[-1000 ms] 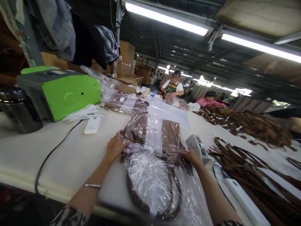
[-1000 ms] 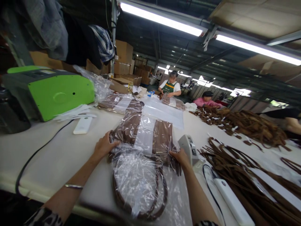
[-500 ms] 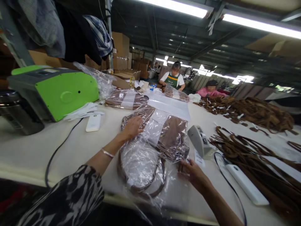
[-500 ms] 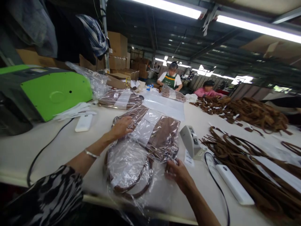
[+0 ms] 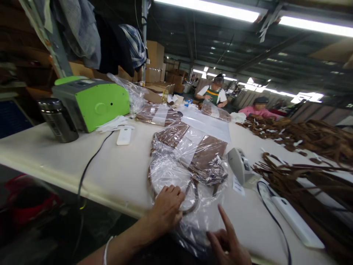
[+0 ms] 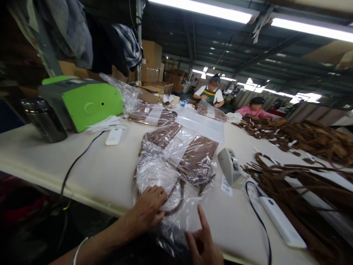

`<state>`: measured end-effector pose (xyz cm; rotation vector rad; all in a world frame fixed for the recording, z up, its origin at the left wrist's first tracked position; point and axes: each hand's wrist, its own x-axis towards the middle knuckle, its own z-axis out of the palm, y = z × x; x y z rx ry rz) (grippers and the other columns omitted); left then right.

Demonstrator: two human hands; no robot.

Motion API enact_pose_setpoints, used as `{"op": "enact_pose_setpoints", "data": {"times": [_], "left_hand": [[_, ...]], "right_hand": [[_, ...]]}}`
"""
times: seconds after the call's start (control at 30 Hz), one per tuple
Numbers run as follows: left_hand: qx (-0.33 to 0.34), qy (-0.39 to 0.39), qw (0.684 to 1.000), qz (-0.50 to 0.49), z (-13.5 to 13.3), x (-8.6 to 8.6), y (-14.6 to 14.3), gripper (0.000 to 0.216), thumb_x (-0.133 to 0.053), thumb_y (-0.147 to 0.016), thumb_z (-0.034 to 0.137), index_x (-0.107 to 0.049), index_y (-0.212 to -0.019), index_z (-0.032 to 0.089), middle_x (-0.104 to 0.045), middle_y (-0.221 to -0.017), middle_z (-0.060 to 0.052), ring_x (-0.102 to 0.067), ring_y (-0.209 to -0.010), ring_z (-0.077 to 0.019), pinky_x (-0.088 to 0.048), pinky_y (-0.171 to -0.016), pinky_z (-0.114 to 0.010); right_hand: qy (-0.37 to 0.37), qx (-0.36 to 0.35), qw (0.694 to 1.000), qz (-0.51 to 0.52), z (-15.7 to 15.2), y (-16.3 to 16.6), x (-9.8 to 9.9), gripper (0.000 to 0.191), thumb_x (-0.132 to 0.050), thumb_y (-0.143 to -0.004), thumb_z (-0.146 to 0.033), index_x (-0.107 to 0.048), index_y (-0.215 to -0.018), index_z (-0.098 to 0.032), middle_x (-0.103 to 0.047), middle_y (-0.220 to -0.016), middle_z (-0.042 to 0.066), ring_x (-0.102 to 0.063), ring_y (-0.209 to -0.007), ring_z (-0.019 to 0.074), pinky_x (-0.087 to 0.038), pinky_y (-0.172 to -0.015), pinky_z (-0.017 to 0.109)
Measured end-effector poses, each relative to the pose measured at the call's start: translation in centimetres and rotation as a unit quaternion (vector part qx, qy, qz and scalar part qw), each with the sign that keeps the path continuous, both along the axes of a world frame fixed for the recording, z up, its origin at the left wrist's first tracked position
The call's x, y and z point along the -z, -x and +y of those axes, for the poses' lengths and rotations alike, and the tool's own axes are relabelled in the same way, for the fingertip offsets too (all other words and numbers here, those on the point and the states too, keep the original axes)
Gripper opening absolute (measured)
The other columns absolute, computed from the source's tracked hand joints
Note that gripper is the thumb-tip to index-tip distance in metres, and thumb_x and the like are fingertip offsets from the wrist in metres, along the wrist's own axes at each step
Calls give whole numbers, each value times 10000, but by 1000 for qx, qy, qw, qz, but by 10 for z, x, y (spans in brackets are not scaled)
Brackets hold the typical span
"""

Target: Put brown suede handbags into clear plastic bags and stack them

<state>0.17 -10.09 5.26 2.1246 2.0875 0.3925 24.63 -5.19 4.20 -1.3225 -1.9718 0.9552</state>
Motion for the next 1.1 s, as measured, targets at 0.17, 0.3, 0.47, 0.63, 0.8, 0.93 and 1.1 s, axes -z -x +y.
{"op": "enact_pose_setpoints", "data": {"times": [0.17,0.3,0.47,0.63,0.8,0.93,1.1], "left_hand": [[-30,-1,1000,-5,0,-6,2,316,-649,-768,206,-536,-1061,231,-597,-1143,-82,-535,-1063,-279,-420,-900,-417],[-21,-3,997,-69,-7,-5,5,308,-703,-752,305,-541,-1008,247,-613,-1105,-40,-551,-1033,-255,-420,-896,-390],[-21,-12,999,-22,1,-1,-10,355,-679,-764,289,-542,-1084,219,-604,-1149,-79,-540,-1062,-293,-422,-927,-450],[-16,-17,1000,-13,16,-5,-31,387,-686,-782,290,-543,-1130,197,-596,-1175,-105,-538,-1083,-308,-431,-938,-468],[-19,-60,998,-28,19,-7,-33,456,-715,-815,397,-542,-1179,184,-599,-1214,-111,-538,-1107,-314,-434,-970,-483],[-80,-84,993,-35,5,0,-13,250,-636,-898,309,-578,-1107,186,-633,-1118,-92,-573,-1064,-289,-451,-954,-482],[-9,-122,987,-108,-41,6,16,388,-626,-882,219,-510,-1251,239,-594,-1303,-58,-501,-1266,-246,-314,-1146,-489]], "right_hand": [[151,-128,978,61,16,1,-19,491,-648,-751,-692,-783,-898,-244,-758,-847,62,-703,-753,231,-578,-683,273],[104,-271,956,43,32,1,-35,367,-633,-848,-484,-746,-1125,-272,-753,-1108,74,-715,-1004,253,-582,-865,313],[-203,-339,918,-22,40,10,-40,338,-505,-940,-208,-651,-1239,-262,-753,-975,58,-727,-860,166,-581,-768,216],[-399,-316,856,-96,36,24,-58,163,-532,-943,-199,-687,-919,-243,-653,-699,24,-639,-621,162,-536,-573,251],[-502,-329,798,-57,36,27,-82,160,-544,-925,-178,-684,-897,-251,-740,-991,81,-695,-984,232,-586,-831,350],[-474,-387,791,-4,40,15,-84,171,-500,-986,-215,-666,-1016,-196,-765,-941,71,-724,-920,163,-581,-872,241],[-428,-391,815,25,39,4,-74,196,-498,-989,-212,-647,-1105,-159,-749,-844,74,-721,-770,152,-594,-738,210]]}}
